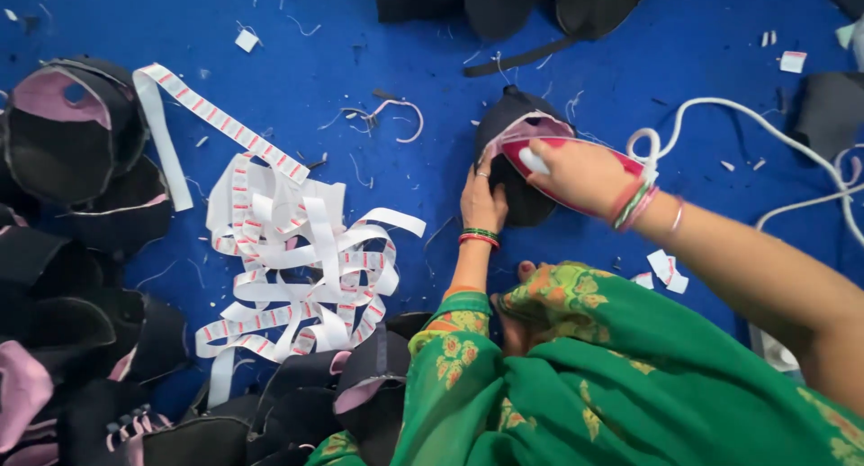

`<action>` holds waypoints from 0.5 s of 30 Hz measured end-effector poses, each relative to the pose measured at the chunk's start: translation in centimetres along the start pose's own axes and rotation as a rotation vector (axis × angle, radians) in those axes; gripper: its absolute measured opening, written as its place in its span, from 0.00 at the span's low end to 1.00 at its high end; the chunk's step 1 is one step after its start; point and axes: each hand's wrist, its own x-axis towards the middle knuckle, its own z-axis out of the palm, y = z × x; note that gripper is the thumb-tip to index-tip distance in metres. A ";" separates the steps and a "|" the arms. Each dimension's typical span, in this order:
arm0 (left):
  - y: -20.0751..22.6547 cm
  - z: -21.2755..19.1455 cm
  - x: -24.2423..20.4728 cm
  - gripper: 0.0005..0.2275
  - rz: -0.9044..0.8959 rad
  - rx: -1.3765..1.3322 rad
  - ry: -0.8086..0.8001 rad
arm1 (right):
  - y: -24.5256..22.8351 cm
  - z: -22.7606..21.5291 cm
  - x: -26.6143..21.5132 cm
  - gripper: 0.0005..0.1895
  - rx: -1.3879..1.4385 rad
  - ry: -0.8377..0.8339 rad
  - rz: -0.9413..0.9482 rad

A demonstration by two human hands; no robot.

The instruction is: Ironing identification size labels onto the inner lining of shoe upper components.

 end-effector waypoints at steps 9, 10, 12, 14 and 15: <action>0.8 -1.6 0.6 0.32 0.023 -0.049 -0.038 | -0.4 0.5 0.0 0.21 -0.043 0.125 0.135; 0.7 -1.5 0.8 0.32 0.032 -0.051 -0.036 | -0.4 0.3 -0.3 0.21 -0.047 0.134 0.136; 0.2 -1.4 1.0 0.32 0.020 -0.045 -0.034 | -0.4 0.0 -0.8 0.22 -0.055 0.118 0.161; 0.6 -1.6 1.0 0.32 0.004 -0.046 -0.038 | 0.0 0.3 -1.3 0.22 -0.102 0.096 0.177; 0.7 -1.5 1.1 0.33 -0.019 -0.046 -0.042 | 0.4 0.5 -1.4 0.23 -0.149 0.069 0.192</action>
